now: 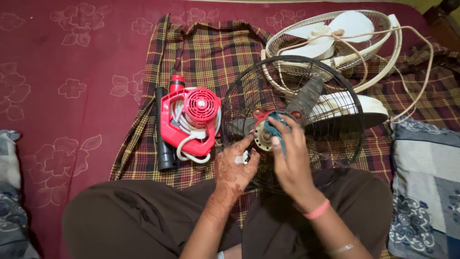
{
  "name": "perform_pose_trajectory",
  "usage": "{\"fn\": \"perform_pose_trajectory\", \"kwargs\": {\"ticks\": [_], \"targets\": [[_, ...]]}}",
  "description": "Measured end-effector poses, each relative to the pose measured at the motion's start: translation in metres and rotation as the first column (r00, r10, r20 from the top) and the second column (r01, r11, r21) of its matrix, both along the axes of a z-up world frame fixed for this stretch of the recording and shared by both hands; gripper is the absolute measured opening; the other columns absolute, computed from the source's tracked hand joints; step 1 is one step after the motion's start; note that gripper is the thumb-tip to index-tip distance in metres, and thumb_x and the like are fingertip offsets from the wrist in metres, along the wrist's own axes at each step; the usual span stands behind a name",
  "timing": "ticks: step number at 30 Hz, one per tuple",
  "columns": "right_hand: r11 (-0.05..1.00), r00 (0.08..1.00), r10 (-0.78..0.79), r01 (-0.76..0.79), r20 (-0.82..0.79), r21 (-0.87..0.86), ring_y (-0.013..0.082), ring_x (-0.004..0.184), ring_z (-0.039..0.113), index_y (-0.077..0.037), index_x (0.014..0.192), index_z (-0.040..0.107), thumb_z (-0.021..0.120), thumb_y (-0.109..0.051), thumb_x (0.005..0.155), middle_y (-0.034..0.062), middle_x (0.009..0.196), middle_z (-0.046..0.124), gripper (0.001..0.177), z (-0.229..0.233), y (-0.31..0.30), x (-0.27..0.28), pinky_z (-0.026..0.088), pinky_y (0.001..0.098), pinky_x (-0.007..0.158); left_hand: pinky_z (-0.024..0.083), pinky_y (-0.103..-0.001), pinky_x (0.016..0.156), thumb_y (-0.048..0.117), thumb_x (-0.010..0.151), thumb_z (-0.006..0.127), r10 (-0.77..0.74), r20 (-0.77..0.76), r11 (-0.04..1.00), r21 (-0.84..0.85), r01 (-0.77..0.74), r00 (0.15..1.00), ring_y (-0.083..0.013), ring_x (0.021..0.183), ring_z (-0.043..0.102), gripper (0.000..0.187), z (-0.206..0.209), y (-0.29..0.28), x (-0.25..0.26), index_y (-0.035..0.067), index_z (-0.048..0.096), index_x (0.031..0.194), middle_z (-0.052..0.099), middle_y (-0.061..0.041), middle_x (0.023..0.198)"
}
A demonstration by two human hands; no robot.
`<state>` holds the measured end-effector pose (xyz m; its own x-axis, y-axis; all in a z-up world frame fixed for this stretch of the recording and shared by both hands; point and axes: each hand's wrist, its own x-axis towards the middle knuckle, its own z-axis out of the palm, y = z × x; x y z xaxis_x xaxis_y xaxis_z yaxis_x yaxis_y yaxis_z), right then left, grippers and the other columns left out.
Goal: The person wipes the black metal cage and blades of a disassembled electric fan using a blue cloth. They clean the exterior of the fan blades and the central motor housing while sitting on a bed.
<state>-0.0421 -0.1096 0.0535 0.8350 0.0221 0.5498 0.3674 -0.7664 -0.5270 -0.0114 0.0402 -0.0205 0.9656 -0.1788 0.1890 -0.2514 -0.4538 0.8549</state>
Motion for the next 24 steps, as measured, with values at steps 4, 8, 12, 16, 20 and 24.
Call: {"fn": "perform_pose_trajectory", "kwargs": {"ticks": [4, 8, 12, 16, 20, 24], "targets": [[0.999, 0.991, 0.052, -0.050, -0.126, 0.017, 0.0342, 0.106, 0.066, -0.002, 0.110, 0.070, 0.047, -0.018, 0.108, 0.0166, 0.113, 0.069, 0.028, 0.010, 0.005, 0.035, 0.051, 0.0444, 0.094, 0.056, -0.047, 0.088, 0.030, 0.086, 0.069, -0.022, 0.050, 1.000, 0.023, 0.021, 0.999, -0.0386, 0.099, 0.072, 0.045, -0.002, 0.004, 0.004, 0.012, 0.070, 0.126, 0.075, -0.016, 0.116], [0.960, 0.815, 0.033, -0.187, -0.579, -0.209, 0.0379, 0.089, 0.068, 0.002, 0.093, 0.069, 0.055, -0.025, 0.104, 0.0204, 0.090, 0.069, 0.033, 0.021, -0.002, 0.087, 0.052, 0.0450, 0.082, 0.056, -0.046, 0.086, 0.031, 0.085, 0.068, -0.012, -0.018, 0.998, 0.063, 0.013, 1.000, -0.0376, 0.099, 0.073, 0.042, 0.003, 0.000, 0.003, 0.013, 0.071, 0.123, 0.075, -0.015, 0.117], [0.961, 0.848, -0.012, -0.136, -0.529, -0.239, 0.0380, 0.093, 0.066, 0.001, 0.092, 0.069, 0.057, -0.025, 0.103, 0.0199, 0.093, 0.068, 0.031, 0.020, 0.004, 0.085, 0.050, 0.0464, 0.084, 0.056, -0.046, 0.086, 0.030, 0.087, 0.067, -0.024, -0.150, 0.995, 0.089, 0.038, 0.988, -0.0370, 0.098, 0.072, 0.037, 0.009, 0.007, 0.006, 0.016, 0.073, 0.121, 0.077, -0.015, 0.109], [0.996, 0.980, -0.062, 0.049, -0.187, -0.076, 0.0385, 0.106, 0.061, 0.003, 0.109, 0.065, 0.051, -0.018, 0.108, 0.0200, 0.109, 0.064, 0.025, 0.012, 0.007, 0.032, 0.048, 0.0462, 0.094, 0.057, -0.044, 0.086, 0.025, 0.087, 0.067, -0.031, 0.007, 0.999, -0.040, 0.032, 0.999, -0.0364, 0.098, 0.073, 0.035, 0.001, 0.008, 0.004, 0.015, 0.074, 0.120, 0.077, -0.013, 0.115], [0.977, 0.979, -0.205, 0.205, 0.021, -0.060, 0.0431, 0.123, 0.054, 0.007, 0.135, 0.056, 0.046, -0.016, 0.110, 0.0252, 0.133, 0.055, 0.035, 0.000, 0.028, -0.010, 0.043, 0.0485, 0.105, 0.058, -0.044, 0.086, 0.024, 0.086, 0.067, -0.041, 0.030, 0.999, -0.030, 0.042, 0.999, -0.0357, 0.098, 0.074, 0.038, -0.002, 0.006, 0.003, 0.015, 0.073, 0.123, 0.075, -0.013, 0.116], [0.986, 0.986, -0.166, 0.166, -0.017, -0.014, 0.0410, 0.122, 0.058, 0.005, 0.130, 0.059, 0.047, -0.015, 0.108, 0.0236, 0.130, 0.060, 0.032, 0.003, 0.028, -0.005, 0.044, 0.0460, 0.105, 0.057, -0.046, 0.083, 0.026, 0.085, 0.067, -0.029, -0.057, 0.997, 0.071, 0.033, 0.998, -0.0366, 0.096, 0.073, 0.039, 0.002, 0.003, 0.005, 0.016, 0.073, 0.121, 0.075, -0.012, 0.115]]}}
